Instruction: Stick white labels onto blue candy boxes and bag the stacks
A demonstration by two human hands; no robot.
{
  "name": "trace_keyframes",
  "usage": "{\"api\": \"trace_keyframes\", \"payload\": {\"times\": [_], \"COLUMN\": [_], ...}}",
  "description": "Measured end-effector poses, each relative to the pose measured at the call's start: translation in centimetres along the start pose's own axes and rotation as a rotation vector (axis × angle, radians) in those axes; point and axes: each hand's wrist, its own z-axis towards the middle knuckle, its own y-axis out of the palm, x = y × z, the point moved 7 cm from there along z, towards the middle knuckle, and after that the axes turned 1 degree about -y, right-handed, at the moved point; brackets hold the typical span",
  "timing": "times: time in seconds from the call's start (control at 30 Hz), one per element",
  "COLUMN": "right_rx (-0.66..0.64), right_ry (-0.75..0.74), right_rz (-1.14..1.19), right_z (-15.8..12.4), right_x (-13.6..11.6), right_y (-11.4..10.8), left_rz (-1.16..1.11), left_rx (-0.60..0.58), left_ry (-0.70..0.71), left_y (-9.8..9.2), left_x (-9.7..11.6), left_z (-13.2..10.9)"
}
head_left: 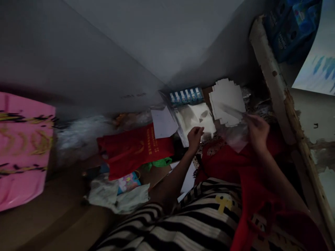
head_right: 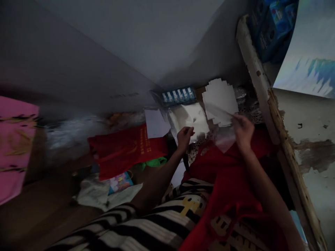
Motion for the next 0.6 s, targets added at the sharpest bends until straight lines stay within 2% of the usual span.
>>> {"api": "trace_keyframes", "payload": {"times": [0.07, 0.17, 0.23, 0.27, 0.33, 0.43, 0.6], "right_rx": [0.114, 0.202, 0.261, 0.285, 0.31, 0.283, 0.269], "right_ry": [-0.128, -0.046, 0.065, 0.12, 0.21, 0.279, 0.348], "right_rz": [-0.092, -0.158, -0.139, -0.115, -0.054, 0.042, 0.124], "right_z": [-1.8, -5.2, -7.6, -8.6, -10.0, -10.6, -10.5], "right_x": [-1.7, -1.5, -0.1, 0.7, 2.2, 3.5, 4.0], "right_y": [-4.2, -8.5, -10.2, -10.6, -11.0, -10.8, -11.0], "left_rz": [0.144, 0.483, 0.703, 0.752, 0.775, 0.698, 0.561], "left_rx": [-0.046, -0.278, -0.44, -0.485, -0.494, -0.39, -0.339], "left_ry": [0.017, 0.204, 0.309, 0.332, 0.335, 0.259, 0.243], "left_y": [1.2, 4.9, 7.8, 8.9, 10.3, 10.2, 8.3], "left_x": [-2.5, -4.3, -5.2, -5.6, -6.2, -7.0, -6.7], "left_z": [2.4, 4.9, 5.3, 5.2, 4.8, 4.4, 4.5]}}
